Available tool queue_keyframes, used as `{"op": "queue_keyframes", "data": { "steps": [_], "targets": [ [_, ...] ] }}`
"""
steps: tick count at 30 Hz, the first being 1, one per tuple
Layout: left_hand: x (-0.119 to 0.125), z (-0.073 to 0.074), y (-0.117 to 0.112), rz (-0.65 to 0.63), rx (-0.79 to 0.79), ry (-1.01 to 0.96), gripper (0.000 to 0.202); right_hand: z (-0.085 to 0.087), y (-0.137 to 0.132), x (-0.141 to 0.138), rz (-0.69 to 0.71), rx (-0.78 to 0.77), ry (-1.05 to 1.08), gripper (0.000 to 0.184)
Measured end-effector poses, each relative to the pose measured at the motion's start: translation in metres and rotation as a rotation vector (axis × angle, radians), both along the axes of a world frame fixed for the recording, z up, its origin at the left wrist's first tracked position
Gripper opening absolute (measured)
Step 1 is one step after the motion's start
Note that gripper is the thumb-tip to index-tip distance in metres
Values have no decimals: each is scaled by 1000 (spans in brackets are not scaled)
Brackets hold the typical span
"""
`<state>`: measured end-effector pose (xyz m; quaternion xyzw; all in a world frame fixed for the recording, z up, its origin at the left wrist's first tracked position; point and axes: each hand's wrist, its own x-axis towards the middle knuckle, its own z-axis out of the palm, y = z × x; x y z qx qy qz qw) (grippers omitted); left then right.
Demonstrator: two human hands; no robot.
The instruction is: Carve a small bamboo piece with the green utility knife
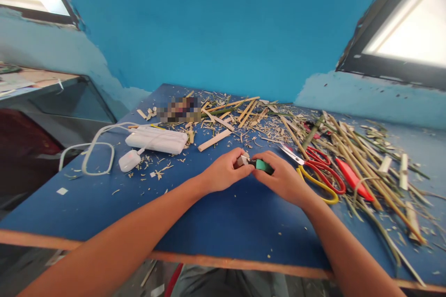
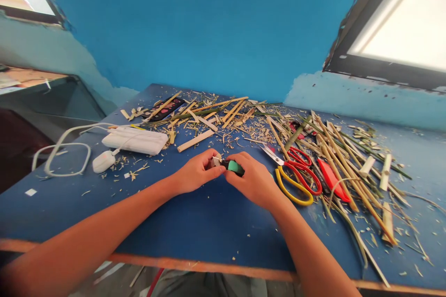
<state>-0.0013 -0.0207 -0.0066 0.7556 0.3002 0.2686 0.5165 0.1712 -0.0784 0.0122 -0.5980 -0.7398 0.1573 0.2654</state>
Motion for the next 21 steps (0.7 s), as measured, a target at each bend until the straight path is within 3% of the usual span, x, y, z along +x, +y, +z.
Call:
{"op": "queue_keyframes", "data": {
  "steps": [10,15,21],
  "targets": [
    [2,7,-1,-44,-150,60,22,9,0,9,85,-193,43,31],
    [2,5,0,24,-62,104,27,2,2,9,54,-236,91,36],
    [6,2,-5,180,100,178,30,-3,4,4,-76,-117,44,38]
  ]
}}
